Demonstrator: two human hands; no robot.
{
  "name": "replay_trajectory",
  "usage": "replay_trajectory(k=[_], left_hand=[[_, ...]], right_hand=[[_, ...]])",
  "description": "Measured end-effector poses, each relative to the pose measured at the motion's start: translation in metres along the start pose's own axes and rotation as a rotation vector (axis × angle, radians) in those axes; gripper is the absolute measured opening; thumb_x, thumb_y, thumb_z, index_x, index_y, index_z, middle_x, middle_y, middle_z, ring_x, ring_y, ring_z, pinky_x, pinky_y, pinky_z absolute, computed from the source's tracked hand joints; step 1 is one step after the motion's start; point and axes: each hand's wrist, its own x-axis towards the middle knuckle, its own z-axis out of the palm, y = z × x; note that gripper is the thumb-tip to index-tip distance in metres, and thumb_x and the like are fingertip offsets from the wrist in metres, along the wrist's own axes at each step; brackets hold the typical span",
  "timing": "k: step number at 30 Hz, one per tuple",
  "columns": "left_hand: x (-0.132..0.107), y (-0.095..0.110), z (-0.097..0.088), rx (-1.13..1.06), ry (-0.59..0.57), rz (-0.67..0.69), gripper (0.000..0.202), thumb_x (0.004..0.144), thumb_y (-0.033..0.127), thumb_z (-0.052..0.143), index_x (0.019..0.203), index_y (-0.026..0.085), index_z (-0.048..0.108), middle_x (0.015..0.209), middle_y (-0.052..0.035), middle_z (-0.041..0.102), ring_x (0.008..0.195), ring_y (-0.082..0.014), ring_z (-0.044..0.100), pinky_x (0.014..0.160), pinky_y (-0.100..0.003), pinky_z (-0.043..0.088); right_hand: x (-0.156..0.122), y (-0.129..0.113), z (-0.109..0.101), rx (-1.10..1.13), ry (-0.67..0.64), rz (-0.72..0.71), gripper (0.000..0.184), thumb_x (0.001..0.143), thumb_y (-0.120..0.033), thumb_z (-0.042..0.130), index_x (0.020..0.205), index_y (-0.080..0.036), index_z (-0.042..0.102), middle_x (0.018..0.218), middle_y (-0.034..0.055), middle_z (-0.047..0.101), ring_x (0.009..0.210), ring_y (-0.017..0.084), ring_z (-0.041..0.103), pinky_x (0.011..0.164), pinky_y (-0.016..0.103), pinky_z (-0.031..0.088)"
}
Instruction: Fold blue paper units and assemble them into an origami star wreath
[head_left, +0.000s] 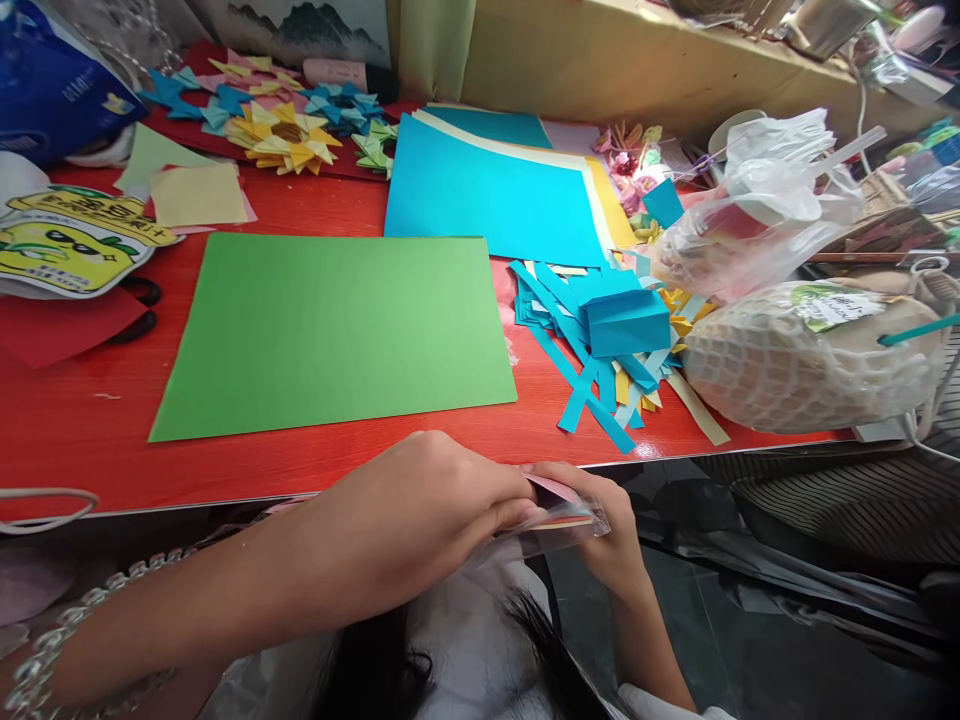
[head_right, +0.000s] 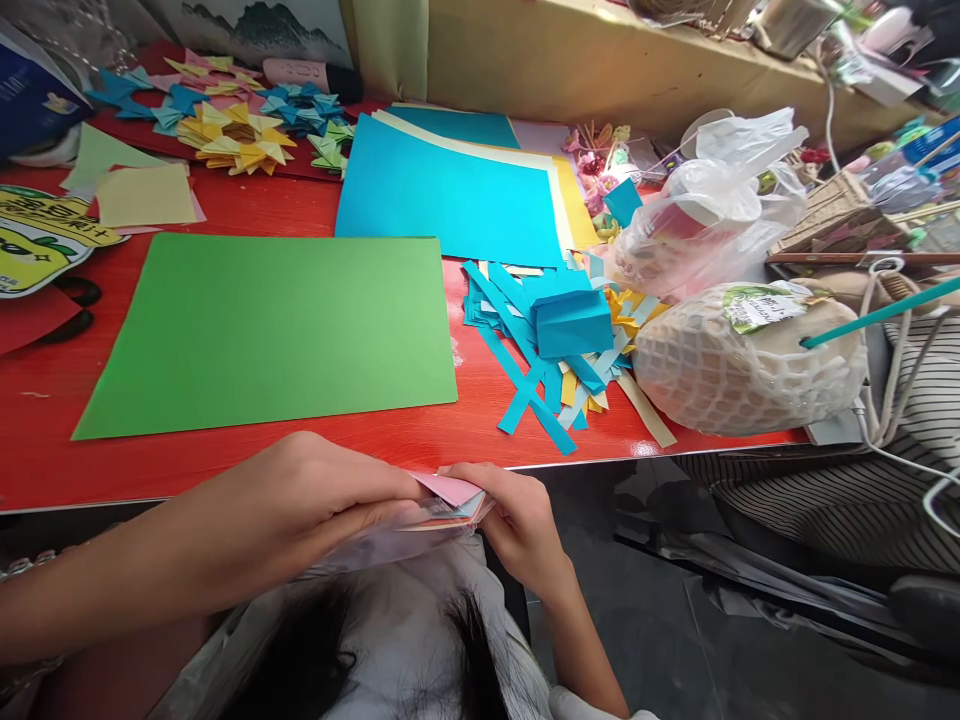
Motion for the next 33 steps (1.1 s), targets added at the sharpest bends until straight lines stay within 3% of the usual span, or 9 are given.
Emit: replay_trajectory(k=[33], left_hand=[[0.0003,-0.0012,0.0003,0.04,-0.019,0.016,0.027,0.095,0.023,0.044,0.08,0.017,0.065,0.069,0.0037,0.064,0.057,-0.0063,0.053,0.052,-0.02,0.029]], right_hand=[[0.0003,-0.0024,0.0002,0.01,-0.008,0.064,0.026,0.086,-0.017,0.054,0.107,-0.027,0.065,0.102,0.0019,0.074,0.087,0.019,0.071,0.076,0.027,0.056]])
